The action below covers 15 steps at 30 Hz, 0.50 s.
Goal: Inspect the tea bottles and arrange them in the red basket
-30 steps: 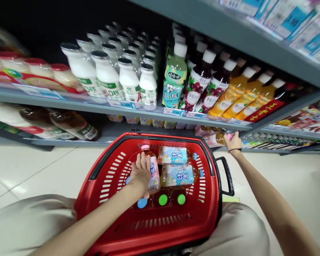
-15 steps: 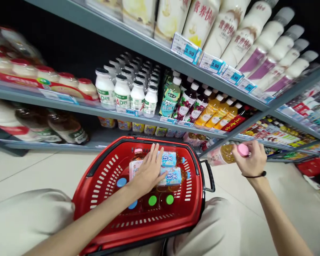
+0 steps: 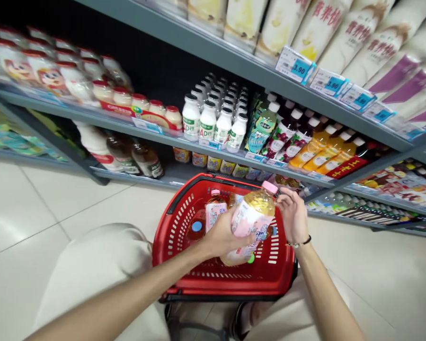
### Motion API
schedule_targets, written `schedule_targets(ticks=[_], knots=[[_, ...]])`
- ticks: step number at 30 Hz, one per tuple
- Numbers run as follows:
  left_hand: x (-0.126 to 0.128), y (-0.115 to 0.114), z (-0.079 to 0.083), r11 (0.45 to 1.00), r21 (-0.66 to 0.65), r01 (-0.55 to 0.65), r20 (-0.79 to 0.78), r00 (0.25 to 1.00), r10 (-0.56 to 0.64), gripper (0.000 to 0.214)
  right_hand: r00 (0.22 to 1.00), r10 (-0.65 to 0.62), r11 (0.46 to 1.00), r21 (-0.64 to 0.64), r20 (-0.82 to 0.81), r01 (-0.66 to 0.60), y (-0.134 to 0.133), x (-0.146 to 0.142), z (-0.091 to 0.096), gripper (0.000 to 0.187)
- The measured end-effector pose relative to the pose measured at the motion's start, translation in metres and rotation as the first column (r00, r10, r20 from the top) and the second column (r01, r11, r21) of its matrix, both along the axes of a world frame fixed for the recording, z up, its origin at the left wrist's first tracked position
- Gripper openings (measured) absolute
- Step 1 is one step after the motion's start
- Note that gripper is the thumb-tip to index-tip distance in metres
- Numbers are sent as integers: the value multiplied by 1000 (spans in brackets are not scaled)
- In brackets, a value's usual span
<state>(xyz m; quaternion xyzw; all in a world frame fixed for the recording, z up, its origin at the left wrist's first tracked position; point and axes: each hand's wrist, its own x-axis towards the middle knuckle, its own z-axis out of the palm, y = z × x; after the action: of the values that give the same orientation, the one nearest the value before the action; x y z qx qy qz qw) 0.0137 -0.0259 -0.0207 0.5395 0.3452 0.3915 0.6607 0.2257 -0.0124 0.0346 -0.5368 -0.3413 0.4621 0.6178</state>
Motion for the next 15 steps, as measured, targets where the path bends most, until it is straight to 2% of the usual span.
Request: schedule_targets(ticks=[3, 4, 6, 8, 11, 13, 15], knots=[[2, 4, -4, 971, -237, -9, 188, 981, 55, 71, 954, 16, 958, -267, -301, -100, 1, -2, -29, 49], [4, 7, -2, 961, -274, -29, 209, 974, 89, 70, 933, 39, 936, -313, -359, -159, -1, -8, -36, 48], [8, 15, 6, 952, -297, -77, 213, 966, 144, 69, 908, 94, 921, -310, -409, -235, -9, -24, -47, 44], [12, 26, 16, 954, -275, -119, 201, 963, 178, 69, 912, 124, 937, -255, -392, -237, -14, -42, -52, 47], [14, 40, 28, 965, -174, -194, 184, 957, 225, 79, 920, 128, 955, -205, -369, -216, -15, -55, -53, 56], [15, 44, 29, 969, -93, -228, 176, 954, 242, 87, 908, 138, 949, -209, -395, -235, -13, -54, -54, 58], [17, 40, 21, 974, -35, -224, 134, 965, 226, 92, 875, 158, 916, -263, -458, -304, -12, -50, -58, 59]])
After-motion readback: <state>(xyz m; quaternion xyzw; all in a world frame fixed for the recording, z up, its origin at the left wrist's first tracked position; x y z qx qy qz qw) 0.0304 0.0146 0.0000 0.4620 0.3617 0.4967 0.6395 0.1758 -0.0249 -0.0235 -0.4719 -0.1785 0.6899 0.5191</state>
